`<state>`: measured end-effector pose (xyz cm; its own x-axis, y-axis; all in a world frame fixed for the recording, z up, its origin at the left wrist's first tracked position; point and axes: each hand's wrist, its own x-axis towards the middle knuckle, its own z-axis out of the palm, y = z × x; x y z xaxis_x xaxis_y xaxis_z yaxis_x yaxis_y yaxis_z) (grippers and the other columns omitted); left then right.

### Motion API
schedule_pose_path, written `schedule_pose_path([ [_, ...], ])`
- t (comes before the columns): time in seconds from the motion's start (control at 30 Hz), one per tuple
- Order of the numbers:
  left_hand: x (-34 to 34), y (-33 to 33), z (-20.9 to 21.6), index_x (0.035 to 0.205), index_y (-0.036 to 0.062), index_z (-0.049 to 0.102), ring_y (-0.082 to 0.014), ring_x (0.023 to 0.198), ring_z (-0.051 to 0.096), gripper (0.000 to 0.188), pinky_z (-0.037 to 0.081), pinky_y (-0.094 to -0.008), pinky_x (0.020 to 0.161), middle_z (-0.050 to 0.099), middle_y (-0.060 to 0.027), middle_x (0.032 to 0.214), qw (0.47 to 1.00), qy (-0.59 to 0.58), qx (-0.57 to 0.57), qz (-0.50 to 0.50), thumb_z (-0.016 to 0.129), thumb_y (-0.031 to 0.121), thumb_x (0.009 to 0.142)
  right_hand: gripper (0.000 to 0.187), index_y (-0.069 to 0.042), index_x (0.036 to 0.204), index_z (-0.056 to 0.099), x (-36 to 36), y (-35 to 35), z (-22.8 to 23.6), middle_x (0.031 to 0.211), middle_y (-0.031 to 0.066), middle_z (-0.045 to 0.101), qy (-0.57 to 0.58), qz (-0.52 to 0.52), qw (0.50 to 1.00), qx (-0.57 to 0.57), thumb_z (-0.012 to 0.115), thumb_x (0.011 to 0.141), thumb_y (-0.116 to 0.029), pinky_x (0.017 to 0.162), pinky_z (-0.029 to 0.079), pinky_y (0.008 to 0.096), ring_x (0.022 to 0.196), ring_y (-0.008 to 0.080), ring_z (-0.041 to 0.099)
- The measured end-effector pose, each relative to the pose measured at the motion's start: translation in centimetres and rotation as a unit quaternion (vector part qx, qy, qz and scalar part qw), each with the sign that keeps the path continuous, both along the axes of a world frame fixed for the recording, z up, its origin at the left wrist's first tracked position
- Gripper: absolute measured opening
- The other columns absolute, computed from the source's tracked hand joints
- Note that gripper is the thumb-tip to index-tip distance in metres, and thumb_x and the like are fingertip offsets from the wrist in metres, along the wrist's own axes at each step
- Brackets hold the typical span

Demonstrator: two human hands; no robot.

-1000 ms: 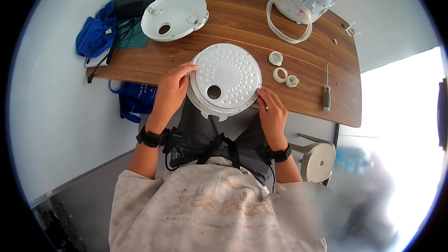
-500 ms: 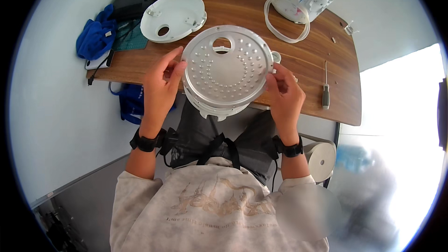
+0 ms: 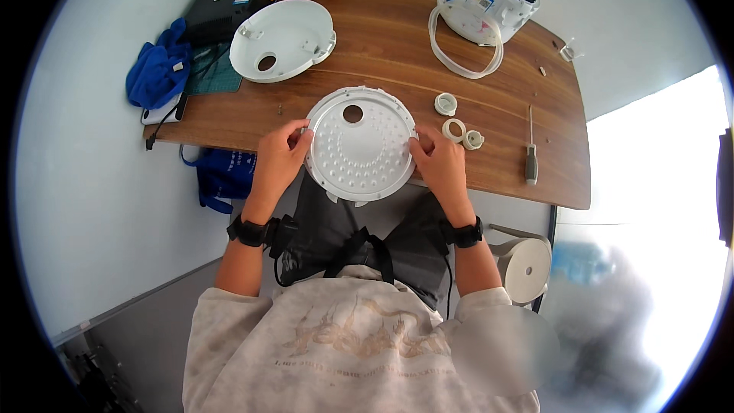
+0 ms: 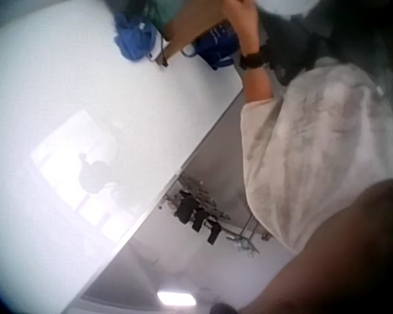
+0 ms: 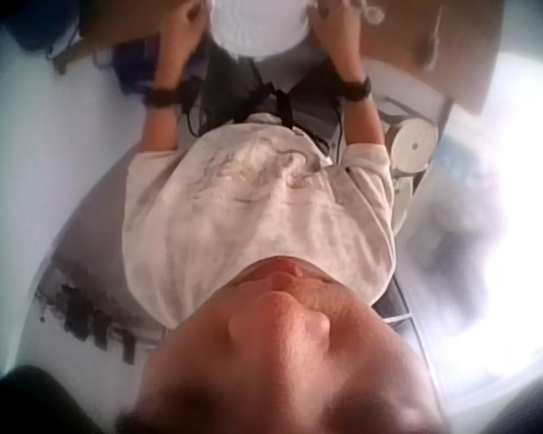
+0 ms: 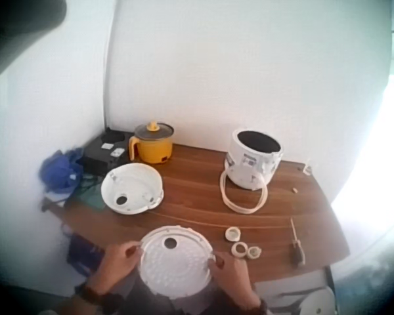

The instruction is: The person disassembles a white rice cooker using a screwdriver. They remove screws from the lid, separate the lid components, and then unscrew and remove a small white plastic part from the cooker body.

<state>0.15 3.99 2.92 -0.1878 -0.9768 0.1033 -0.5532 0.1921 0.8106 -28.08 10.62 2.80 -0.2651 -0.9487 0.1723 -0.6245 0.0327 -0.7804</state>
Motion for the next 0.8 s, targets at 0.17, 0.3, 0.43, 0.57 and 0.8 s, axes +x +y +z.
schedule_pose_path([
  [0.17,0.3,0.2,-0.7,0.12,0.0006,0.068,-0.0127,0.061,0.059,0.03,0.049,-0.028,0.059,0.067,-0.0086,0.076,0.997,-0.007,-0.078,0.0,0.066,0.021,0.098,0.026,-0.002,0.109,0.07,0.1,0.2,0.0,0.061,0.0114,0.063,-0.022,0.002,1.0,0.015,0.071,0.09,-0.018,0.057,0.049,0.0354,0.054,0.0257,0.062],
  [0.3,1.6,1.2,-0.4,0.114,0.0006,0.067,-0.0111,0.057,0.058,0.028,0.049,-0.0255,0.055,0.065,-0.0057,0.073,0.999,-0.005,-0.01,0.038,0.064,0.025,0.1,0.027,-0.002,0.113,0.068,0.2,0.7,0.2,0.063,0.0116,0.064,-0.05,0.004,0.999,0.014,0.07,0.092,-0.018,0.056,0.049,0.036,0.055,0.0259,0.063],
  [0.43,2.7,3.0,0.6,0.106,0.0016,0.067,-0.0118,0.06,0.064,0.037,0.051,-0.0246,0.054,0.068,-0.0062,0.078,0.984,0.006,0.177,0.038,0.055,0.036,0.104,0.029,-0.001,0.115,0.065,0.1,1.4,-0.4,0.064,0.0119,0.066,-0.034,0.024,0.999,-0.017,0.07,0.092,-0.018,0.056,0.049,0.0373,0.057,0.0273,0.064],
  [0.57,2.5,4.3,0.3,0.109,0.0036,0.064,-0.0145,0.072,0.07,0.043,0.055,-0.0253,0.06,0.072,-0.0077,0.089,0.949,0.125,0.291,0.004,0.049,0.044,0.106,0.031,-0.001,0.116,0.063,0.4,2.0,-0.1,0.067,0.0119,0.066,-0.02,0.046,0.999,-0.007,0.07,0.091,-0.017,0.057,0.05,0.0376,0.058,0.0277,0.064],
  [0.8,2.3,4.4,0.2,0.128,0.008,0.052,-0.0171,0.097,0.071,0.04,0.06,-0.0326,0.079,0.069,-0.0082,0.113,0.863,0.345,0.366,-0.046,0.055,0.04,0.104,0.028,-0.002,0.117,0.064,0.3,2.5,-0.5,0.07,0.0118,0.066,-0.049,0.046,0.998,-0.016,0.069,0.092,-0.015,0.058,0.05,0.0356,0.059,0.0247,0.064],
])
